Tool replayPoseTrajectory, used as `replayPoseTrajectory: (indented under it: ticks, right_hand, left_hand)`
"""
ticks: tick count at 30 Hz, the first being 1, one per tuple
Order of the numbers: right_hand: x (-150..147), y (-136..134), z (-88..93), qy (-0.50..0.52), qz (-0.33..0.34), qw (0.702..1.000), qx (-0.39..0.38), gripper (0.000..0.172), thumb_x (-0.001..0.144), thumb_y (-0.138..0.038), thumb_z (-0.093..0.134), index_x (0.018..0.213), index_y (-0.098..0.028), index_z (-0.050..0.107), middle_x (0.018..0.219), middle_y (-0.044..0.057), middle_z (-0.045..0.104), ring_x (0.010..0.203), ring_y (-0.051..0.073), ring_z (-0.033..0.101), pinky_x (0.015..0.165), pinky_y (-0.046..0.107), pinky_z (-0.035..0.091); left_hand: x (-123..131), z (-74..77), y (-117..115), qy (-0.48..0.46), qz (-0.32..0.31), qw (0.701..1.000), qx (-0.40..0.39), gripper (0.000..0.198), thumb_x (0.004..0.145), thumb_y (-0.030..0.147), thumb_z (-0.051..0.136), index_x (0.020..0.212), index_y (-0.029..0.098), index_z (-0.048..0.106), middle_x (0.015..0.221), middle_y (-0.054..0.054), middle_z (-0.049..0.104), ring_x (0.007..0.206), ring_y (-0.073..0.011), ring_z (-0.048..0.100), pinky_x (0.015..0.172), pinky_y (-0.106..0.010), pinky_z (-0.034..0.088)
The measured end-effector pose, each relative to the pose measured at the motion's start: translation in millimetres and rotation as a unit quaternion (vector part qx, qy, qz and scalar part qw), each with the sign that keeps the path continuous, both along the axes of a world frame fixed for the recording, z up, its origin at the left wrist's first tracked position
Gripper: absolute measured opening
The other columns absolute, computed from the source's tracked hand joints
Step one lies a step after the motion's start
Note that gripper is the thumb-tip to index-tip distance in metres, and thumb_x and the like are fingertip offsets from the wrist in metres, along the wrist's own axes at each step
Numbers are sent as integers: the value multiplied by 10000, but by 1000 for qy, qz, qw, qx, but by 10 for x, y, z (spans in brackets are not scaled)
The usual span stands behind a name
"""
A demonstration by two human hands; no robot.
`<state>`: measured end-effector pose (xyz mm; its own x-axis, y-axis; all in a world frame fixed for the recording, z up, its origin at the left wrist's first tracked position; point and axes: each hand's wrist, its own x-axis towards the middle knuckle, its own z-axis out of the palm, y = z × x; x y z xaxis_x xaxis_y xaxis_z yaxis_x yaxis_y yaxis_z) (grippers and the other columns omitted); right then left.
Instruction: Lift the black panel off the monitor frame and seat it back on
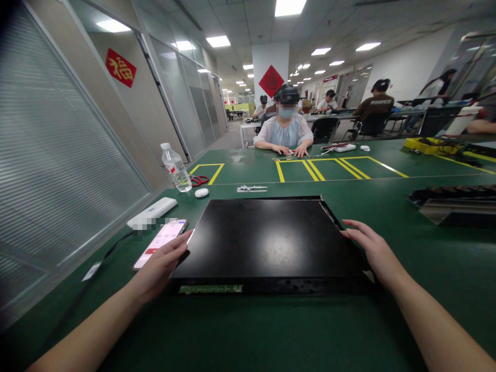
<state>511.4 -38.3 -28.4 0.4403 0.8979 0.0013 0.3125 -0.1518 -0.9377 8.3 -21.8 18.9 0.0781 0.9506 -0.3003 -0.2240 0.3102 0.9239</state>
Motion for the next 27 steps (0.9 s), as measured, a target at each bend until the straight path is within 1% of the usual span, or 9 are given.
replayPoseTrajectory:
  ticks: [3, 5, 9, 12, 17, 23, 25, 27]
  right_hand:
    - [-11, -4, 12, 2, -2, 1000, -9, 400, 818, -607, 663, 1087, -331, 770, 1145, 58, 820, 1250, 395, 677, 1045, 539, 542]
    - [-15, -6, 14, 12, -1, 1000, -14, 398, 817, -615, 662, 1080, -336, 767, 1123, 58, 825, 1213, 393, 697, 1011, 534, 562]
    - [-20, -7, 20, 19, 0, 1000, -21, 406, 801, -627, 667, 1058, -329, 768, 1120, 66, 823, 1195, 394, 701, 1025, 548, 548]
    - [-28, -7, 32, 19, -3, 999, -26, 418, 789, -626, 675, 1058, -320, 771, 1159, 67, 815, 1203, 398, 693, 1024, 555, 542]
    - [-25, -5, 42, -5, -3, 1000, -17, 361, 800, -608, 668, 1006, -333, 779, 1157, 50, 816, 1261, 396, 661, 1088, 556, 505]
    - [-16, -11, 37, -4, -3, 1000, -24, 368, 803, -612, 683, 1023, -333, 778, 1132, 57, 815, 1201, 389, 690, 982, 520, 575]
    - [-27, -16, 52, -6, -7, 1000, -26, 378, 793, -608, 686, 1029, -328, 779, 1136, 59, 812, 1203, 391, 687, 983, 525, 572]
    - [-47, -22, 81, -13, -6, 1000, -25, 365, 778, -597, 694, 1007, -326, 779, 1140, 57, 809, 1217, 394, 679, 1015, 534, 555]
  left_hand:
    - [-7, 11, 5, -5, 6, 1000, 2, 761, 702, 241, 892, 1433, 176, 691, 1411, -151, 745, 1370, -377, 643, 1080, -418, 545]
    - [-11, 16, 10, -10, 6, 1000, 6, 757, 667, 201, 885, 1404, 185, 714, 1443, -134, 728, 1401, -383, 616, 1105, -418, 530]
    - [-9, 17, 12, -11, 0, 1000, 13, 667, 671, 165, 870, 1328, 219, 764, 1443, -107, 732, 1429, -390, 588, 1152, -453, 497]
    - [-11, 4, 8, -15, -5, 1000, 20, 633, 676, 162, 887, 1297, 197, 773, 1438, -130, 732, 1413, -392, 603, 1134, -442, 514]
    - [-22, -8, 9, -21, -6, 1000, 16, 704, 656, 127, 911, 1337, 153, 733, 1411, -175, 741, 1350, -380, 660, 1094, -407, 547]
    - [-1, 10, 18, -13, 4, 1000, 4, 648, 630, 130, 925, 1259, 152, 769, 1343, -166, 780, 1302, -371, 698, 1077, -403, 555]
    - [4, 15, 11, -12, 3, 1000, -1, 634, 625, 132, 927, 1241, 153, 779, 1337, -159, 784, 1288, -374, 706, 1068, -409, 561]
    - [4, 19, 1, -12, 0, 1000, 0, 633, 627, 137, 929, 1242, 158, 782, 1337, -152, 786, 1291, -374, 705, 1052, -404, 570]
